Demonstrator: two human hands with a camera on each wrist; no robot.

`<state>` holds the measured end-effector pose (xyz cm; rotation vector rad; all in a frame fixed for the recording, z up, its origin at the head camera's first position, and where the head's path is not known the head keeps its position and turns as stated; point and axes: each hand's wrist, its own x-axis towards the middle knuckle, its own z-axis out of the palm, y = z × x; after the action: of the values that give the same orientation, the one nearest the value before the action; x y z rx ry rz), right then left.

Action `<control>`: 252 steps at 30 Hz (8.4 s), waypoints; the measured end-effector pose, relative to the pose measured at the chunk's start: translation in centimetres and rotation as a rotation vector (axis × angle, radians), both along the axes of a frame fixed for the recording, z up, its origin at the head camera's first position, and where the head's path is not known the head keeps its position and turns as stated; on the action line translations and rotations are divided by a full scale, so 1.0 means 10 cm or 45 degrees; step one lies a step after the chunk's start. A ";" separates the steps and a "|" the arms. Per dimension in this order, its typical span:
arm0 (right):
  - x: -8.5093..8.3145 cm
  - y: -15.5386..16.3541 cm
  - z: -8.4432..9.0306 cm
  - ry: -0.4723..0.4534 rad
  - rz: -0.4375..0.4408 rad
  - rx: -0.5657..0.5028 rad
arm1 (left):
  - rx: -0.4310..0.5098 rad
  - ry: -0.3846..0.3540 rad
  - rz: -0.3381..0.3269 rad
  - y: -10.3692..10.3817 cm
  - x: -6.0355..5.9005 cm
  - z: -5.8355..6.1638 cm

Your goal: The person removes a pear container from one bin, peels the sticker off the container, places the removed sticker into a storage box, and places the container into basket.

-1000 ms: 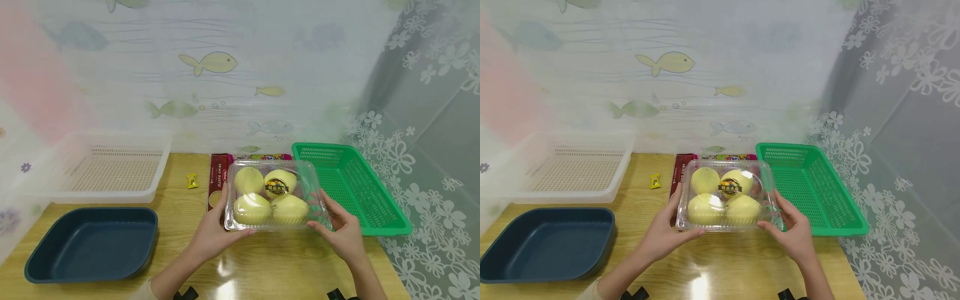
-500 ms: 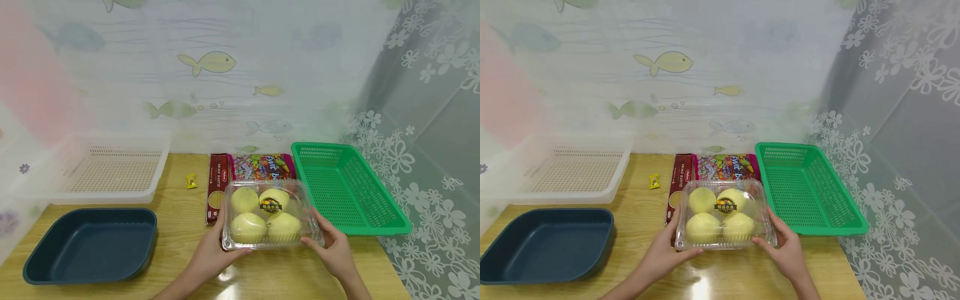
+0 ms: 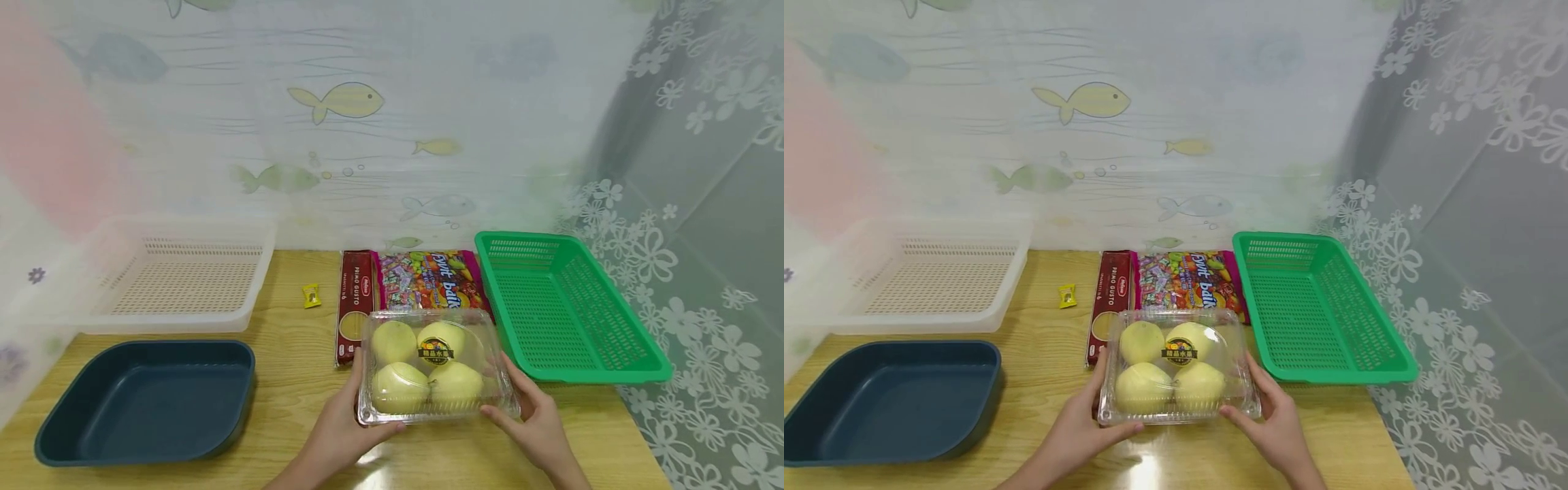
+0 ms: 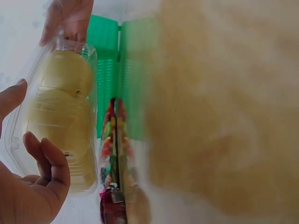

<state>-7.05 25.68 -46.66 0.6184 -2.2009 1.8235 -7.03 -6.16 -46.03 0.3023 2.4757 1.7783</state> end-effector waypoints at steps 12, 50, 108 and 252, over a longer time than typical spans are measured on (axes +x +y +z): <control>0.08 0.12 -0.17 -0.037 0.047 -0.013 | -0.034 -0.102 -0.189 0.00 0.07 -0.06; 0.28 0.18 0.01 -0.073 -0.484 0.714 | 0.010 -0.181 -0.166 0.01 0.08 -0.23; -0.48 -0.39 0.18 0.347 -0.400 0.748 | -0.280 0.135 -0.098 0.05 -0.10 -0.16; -0.37 -0.43 0.26 0.014 -0.158 0.396 | -0.276 0.175 -0.107 0.08 -0.06 -0.21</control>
<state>-10.79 21.38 -44.08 0.5307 -2.4769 1.4280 -7.66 -5.40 -48.12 0.5190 2.6751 1.4884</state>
